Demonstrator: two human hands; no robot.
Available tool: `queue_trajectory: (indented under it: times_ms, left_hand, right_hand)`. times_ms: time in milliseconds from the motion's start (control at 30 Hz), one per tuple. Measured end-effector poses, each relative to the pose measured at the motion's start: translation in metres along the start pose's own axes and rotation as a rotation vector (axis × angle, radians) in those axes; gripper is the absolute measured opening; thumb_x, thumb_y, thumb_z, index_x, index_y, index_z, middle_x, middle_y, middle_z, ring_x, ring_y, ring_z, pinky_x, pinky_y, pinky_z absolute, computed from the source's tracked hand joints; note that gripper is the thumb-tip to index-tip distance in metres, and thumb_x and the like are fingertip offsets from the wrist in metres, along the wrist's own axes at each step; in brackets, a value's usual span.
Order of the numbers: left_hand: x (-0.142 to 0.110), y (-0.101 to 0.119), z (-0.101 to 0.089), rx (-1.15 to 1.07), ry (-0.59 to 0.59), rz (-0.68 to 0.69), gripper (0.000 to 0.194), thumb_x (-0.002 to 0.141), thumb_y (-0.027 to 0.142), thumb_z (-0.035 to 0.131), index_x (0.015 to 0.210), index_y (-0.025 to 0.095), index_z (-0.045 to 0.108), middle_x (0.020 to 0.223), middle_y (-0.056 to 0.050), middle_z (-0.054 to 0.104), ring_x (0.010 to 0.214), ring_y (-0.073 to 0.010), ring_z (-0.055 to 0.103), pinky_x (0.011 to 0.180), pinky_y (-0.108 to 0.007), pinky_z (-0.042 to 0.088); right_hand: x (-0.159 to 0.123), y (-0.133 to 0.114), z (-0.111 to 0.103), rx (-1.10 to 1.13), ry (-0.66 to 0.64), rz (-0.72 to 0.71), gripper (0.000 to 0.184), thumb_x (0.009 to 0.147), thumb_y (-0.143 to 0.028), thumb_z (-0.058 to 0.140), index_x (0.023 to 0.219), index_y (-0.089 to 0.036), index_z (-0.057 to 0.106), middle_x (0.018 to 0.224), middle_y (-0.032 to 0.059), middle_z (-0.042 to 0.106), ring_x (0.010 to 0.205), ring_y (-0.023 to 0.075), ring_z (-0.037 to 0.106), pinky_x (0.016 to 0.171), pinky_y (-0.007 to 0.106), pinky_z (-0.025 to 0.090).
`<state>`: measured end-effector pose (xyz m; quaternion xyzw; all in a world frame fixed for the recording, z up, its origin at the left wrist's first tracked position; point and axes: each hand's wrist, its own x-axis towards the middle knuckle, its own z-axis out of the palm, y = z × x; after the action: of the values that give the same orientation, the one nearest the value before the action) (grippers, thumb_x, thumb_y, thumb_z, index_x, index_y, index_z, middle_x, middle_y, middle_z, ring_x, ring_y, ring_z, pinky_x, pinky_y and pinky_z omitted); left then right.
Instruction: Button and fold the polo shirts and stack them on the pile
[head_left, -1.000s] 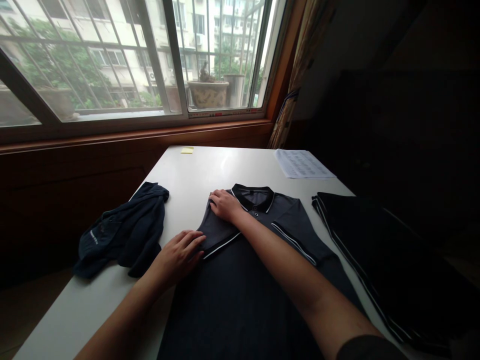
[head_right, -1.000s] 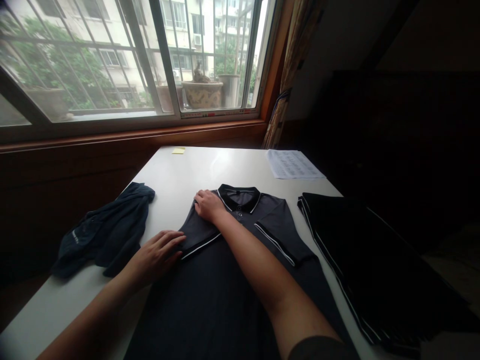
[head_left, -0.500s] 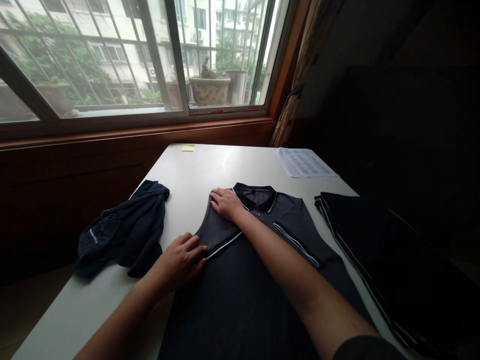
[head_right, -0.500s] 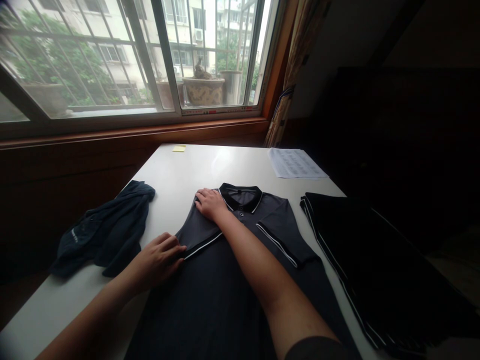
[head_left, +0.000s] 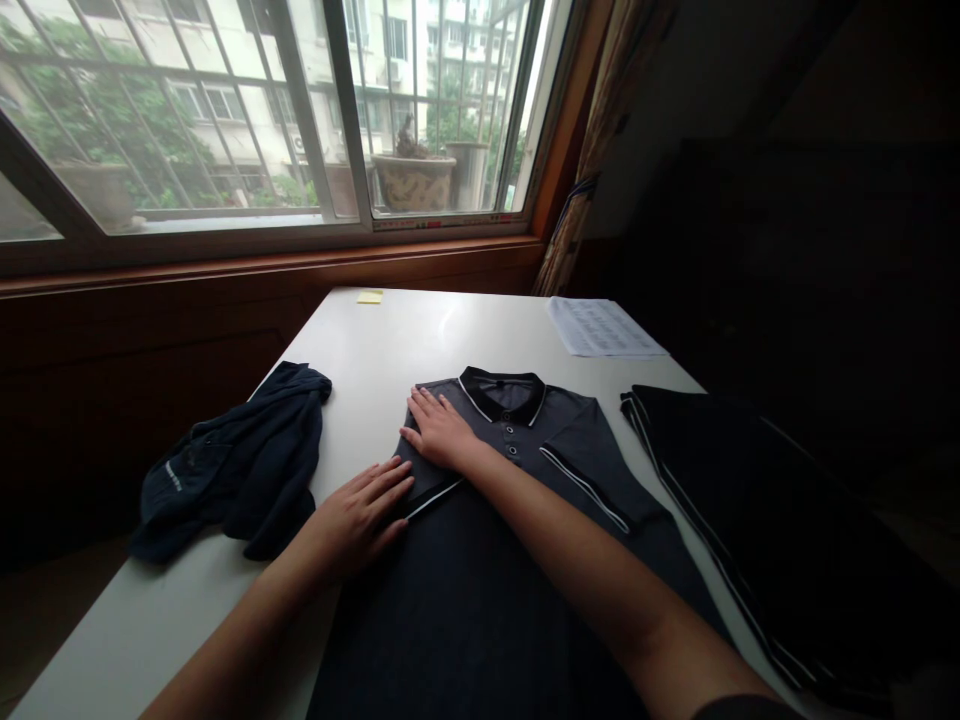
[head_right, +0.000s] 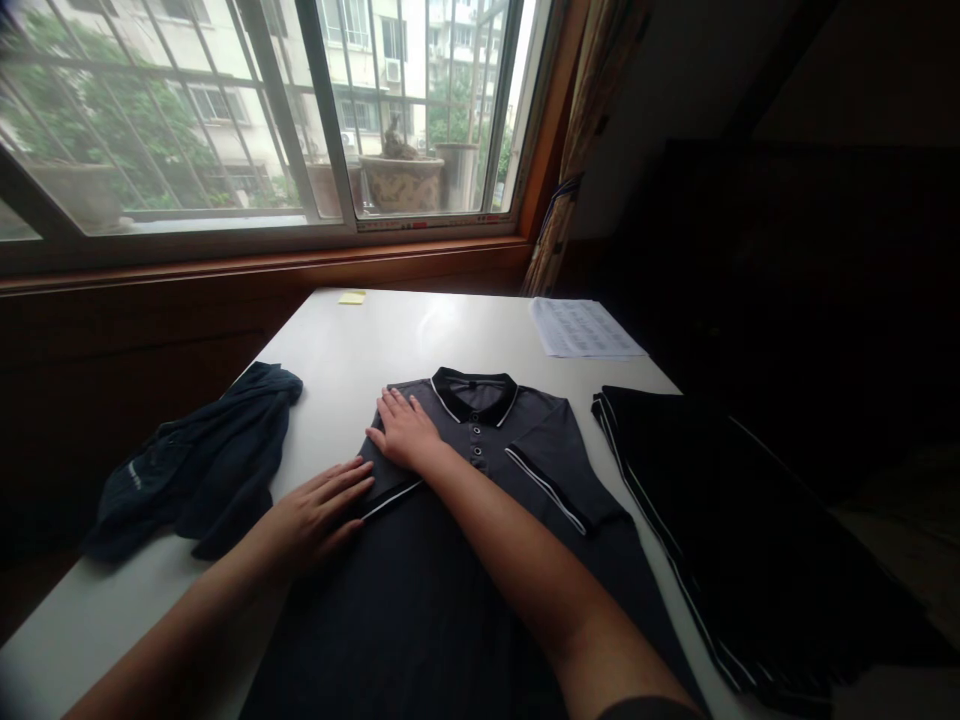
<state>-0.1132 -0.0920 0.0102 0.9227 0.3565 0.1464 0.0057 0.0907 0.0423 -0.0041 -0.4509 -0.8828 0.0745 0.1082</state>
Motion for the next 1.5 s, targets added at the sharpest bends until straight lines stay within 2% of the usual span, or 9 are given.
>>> queue_trajectory:
  times_ms: [167,400,567,833,933,1067,1200,1333,1500]
  left_hand:
    - [-0.004,-0.003,0.004,-0.022,-0.105,-0.006,0.058,0.101,0.042,0.049,0.154,0.023,0.035,0.159,-0.009,0.039,0.147,-0.0281,0.035,0.119,-0.052,0.037]
    - [-0.005,0.002,-0.002,-0.03,-0.131,-0.015,0.065,0.099,0.047,0.05,0.157,0.026,0.029,0.161,-0.008,0.034,0.149,-0.027,0.032,0.121,-0.05,0.032]
    - [-0.007,0.007,0.001,0.016,-0.106,-0.041,0.075,0.097,0.057,0.05,0.159,0.026,0.022,0.164,-0.008,0.028,0.151,-0.0279,0.027,0.123,-0.05,0.026]
    - [-0.009,0.008,0.004,0.068,-0.156,-0.062,0.076,0.098,0.061,0.044,0.16,0.027,0.015,0.166,-0.006,0.02,0.152,-0.0277,0.023,0.124,-0.05,0.021]
    - [-0.009,0.007,0.004,0.068,-0.151,-0.057,0.076,0.098,0.061,0.044,0.16,0.028,0.014,0.166,-0.005,0.02,0.152,-0.0273,0.024,0.124,-0.049,0.022]
    - [-0.008,0.005,0.004,0.083,-0.141,-0.05,0.075,0.098,0.061,0.044,0.16,0.029,0.016,0.165,-0.005,0.024,0.15,-0.0282,0.028,0.123,-0.052,0.024]
    - [-0.004,0.003,0.007,0.107,-0.088,-0.069,0.064,0.101,0.055,0.042,0.158,0.029,0.026,0.161,-0.005,0.036,0.144,-0.0274,0.04,0.121,-0.052,0.029]
    - [0.0,0.0,0.011,0.114,-0.021,-0.117,0.056,0.101,0.05,0.044,0.153,0.029,0.039,0.153,-0.005,0.049,0.134,-0.0278,0.051,0.115,-0.05,0.037]
    - [0.002,-0.002,0.014,0.103,-0.012,-0.154,0.05,0.101,0.048,0.046,0.148,0.03,0.046,0.15,-0.004,0.052,0.127,-0.0274,0.054,0.111,-0.049,0.042]
  right_hand:
    - [0.003,0.002,0.001,0.006,-0.021,0.007,0.073,0.101,-0.06,0.027,0.157,-0.013,0.031,0.166,0.0097,0.018,0.154,0.0234,0.014,0.124,0.048,0.014]
    - [0.016,0.006,-0.003,0.025,-0.069,0.056,0.077,0.099,-0.064,0.025,0.158,-0.015,0.028,0.167,0.009,0.013,0.155,0.024,0.011,0.124,0.05,0.011]
    - [0.024,0.008,-0.003,0.037,-0.092,0.084,0.078,0.099,-0.065,0.024,0.159,-0.015,0.026,0.168,0.009,0.011,0.155,0.0249,0.009,0.125,0.051,0.009]
    - [0.022,0.014,-0.004,0.103,0.02,0.045,0.066,0.103,-0.052,0.029,0.156,-0.012,0.031,0.166,0.0127,0.019,0.154,0.0246,0.017,0.124,0.05,0.015]
    - [0.002,0.022,-0.014,0.148,0.127,-0.021,0.061,0.104,-0.044,0.032,0.154,-0.01,0.034,0.164,0.0154,0.025,0.153,0.025,0.021,0.123,0.047,0.022]
    - [-0.044,0.053,-0.04,0.208,0.339,-0.088,0.051,0.104,-0.037,0.034,0.148,-0.015,0.047,0.154,0.013,0.046,0.145,0.0234,0.038,0.121,0.044,0.031]
    - [-0.098,0.11,-0.057,0.13,0.522,0.128,0.047,0.103,-0.033,0.033,0.137,-0.014,0.059,0.137,0.0139,0.062,0.132,0.0238,0.054,0.115,0.043,0.04]
    - [-0.142,0.16,-0.052,-0.064,0.401,0.323,0.049,0.102,-0.033,0.031,0.136,-0.012,0.059,0.14,0.0141,0.06,0.133,0.0254,0.052,0.116,0.045,0.038]
    - [-0.161,0.187,-0.041,-0.136,0.292,0.408,0.055,0.1,-0.039,0.035,0.141,-0.009,0.055,0.15,0.0157,0.05,0.142,0.0289,0.041,0.119,0.047,0.031]
